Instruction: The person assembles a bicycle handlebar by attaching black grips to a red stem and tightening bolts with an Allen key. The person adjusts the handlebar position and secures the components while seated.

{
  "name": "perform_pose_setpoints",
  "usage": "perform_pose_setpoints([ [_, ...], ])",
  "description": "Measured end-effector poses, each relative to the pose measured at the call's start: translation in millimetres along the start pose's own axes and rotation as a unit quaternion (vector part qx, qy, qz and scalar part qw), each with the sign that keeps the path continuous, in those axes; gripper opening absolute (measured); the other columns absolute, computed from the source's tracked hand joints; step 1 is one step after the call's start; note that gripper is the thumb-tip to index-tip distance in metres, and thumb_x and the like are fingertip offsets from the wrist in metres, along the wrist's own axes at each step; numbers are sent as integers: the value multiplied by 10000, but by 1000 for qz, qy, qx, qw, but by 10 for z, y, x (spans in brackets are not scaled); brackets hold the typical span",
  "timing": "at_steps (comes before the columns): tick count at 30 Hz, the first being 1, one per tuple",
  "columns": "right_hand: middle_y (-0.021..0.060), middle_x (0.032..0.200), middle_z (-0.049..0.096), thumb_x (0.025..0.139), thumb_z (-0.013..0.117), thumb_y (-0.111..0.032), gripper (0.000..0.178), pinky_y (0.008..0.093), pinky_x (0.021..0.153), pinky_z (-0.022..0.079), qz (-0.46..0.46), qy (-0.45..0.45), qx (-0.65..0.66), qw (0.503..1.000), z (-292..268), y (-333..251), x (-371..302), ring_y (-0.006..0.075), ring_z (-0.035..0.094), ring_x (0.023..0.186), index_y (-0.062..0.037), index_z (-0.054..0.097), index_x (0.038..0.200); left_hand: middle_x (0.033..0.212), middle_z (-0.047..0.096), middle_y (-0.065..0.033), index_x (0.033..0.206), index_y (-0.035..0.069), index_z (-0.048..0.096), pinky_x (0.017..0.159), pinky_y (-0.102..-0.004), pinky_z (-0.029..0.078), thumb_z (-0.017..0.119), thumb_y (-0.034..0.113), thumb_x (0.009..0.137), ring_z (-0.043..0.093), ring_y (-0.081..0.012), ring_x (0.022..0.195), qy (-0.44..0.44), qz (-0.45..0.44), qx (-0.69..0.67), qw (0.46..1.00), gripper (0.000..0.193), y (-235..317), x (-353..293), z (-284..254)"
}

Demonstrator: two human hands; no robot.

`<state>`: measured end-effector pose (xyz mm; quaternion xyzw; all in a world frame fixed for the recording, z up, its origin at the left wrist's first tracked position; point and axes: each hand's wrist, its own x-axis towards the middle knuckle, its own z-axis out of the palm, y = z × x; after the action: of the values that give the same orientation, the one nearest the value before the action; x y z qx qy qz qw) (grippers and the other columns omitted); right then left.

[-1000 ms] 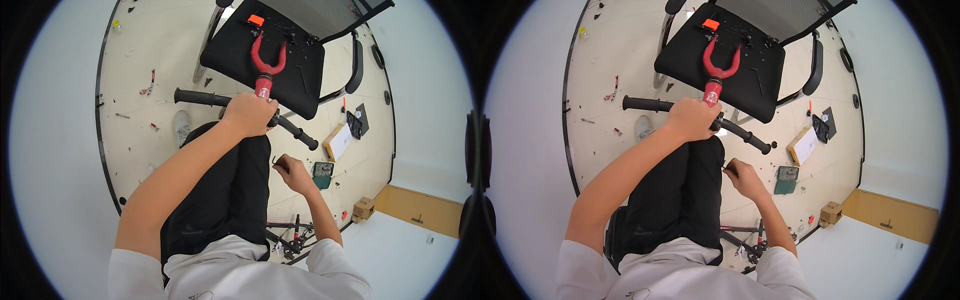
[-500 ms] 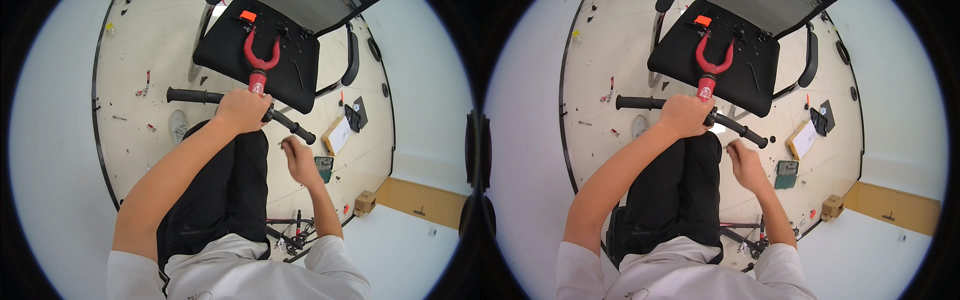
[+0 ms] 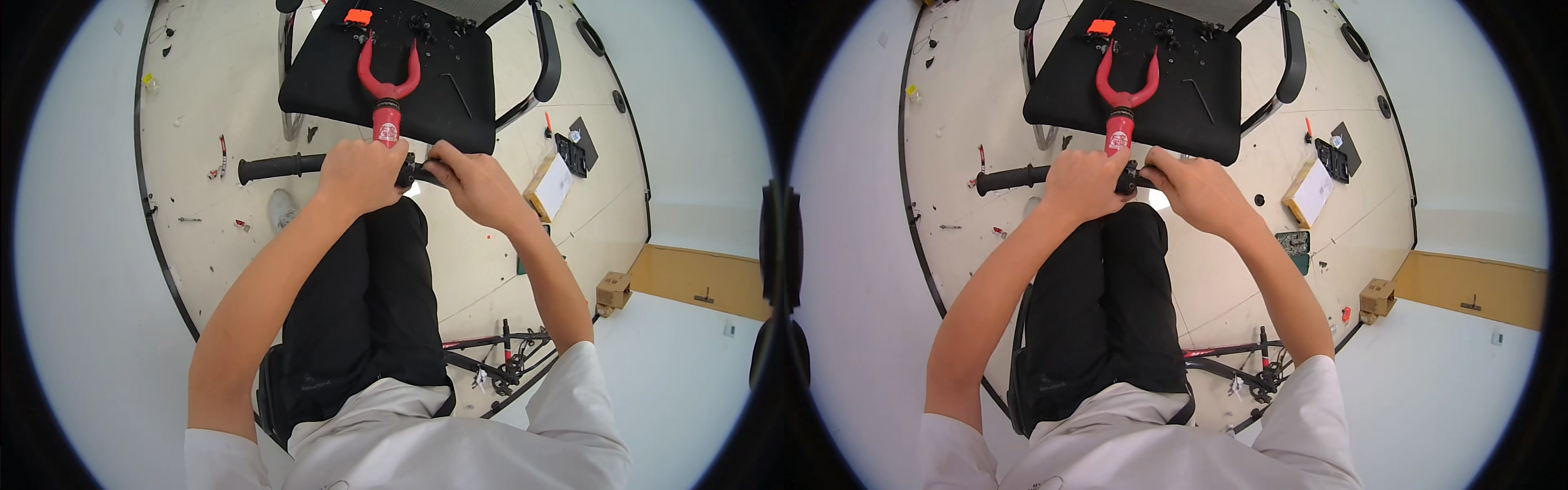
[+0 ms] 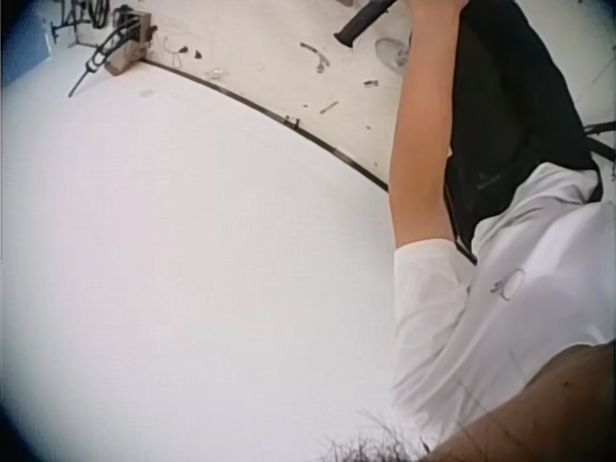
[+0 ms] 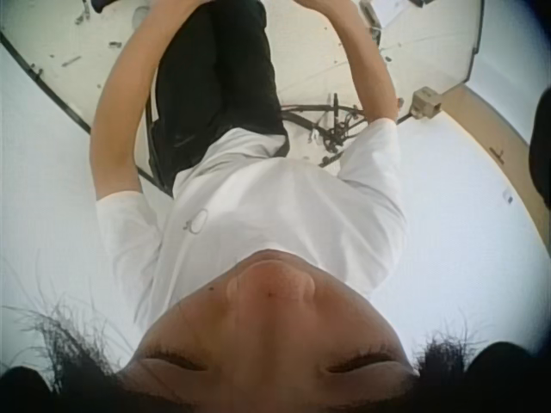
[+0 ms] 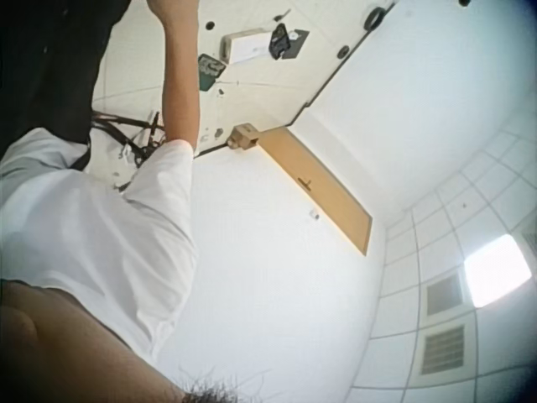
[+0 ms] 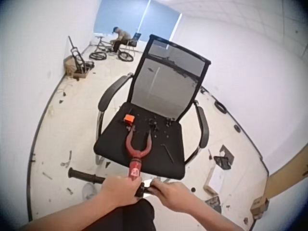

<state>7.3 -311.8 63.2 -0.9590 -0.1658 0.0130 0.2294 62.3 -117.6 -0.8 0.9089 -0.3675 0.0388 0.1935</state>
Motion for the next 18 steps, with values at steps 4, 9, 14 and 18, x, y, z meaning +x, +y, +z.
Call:
perform_pose_setpoints([
  [4,159,659,596,996,598,-189,149,427,554,441,36,-5,47,998,-27,-1,-83,357,592,602,-44,561,989,796,645,-126,1055,58,625,644,-397,506,826,368,689,662,-312,764,24,-8,-14,1000,520,36,-36,-167],
  [9,55,613,452,1009,570,-130,132,301,527,329,164,83,210,960,131,-139,-528,120,418,538,-7,547,969,996,594,-142,1038,37,625,808,-384,465,809,217,715,583,-334,957,231,-31,-87,968,413,230,-670,-392],
  [14,150,594,473,1017,560,-255,256,333,533,382,336,132,313,879,1354,-183,-1272,198,473,517,-5,574,963,830,584,-105,924,35,619,716,-370,456,741,58,768,558,-295,780,215,-160,-219,938,200,240,-1398,332],
  [18,165,643,605,994,587,-215,201,431,506,433,263,165,107,944,1584,-609,-1237,384,602,582,-37,584,900,748,562,-66,811,48,616,665,-366,436,731,89,787,533,-271,707,207,-151,-208,944,124,199,-1333,350],
])
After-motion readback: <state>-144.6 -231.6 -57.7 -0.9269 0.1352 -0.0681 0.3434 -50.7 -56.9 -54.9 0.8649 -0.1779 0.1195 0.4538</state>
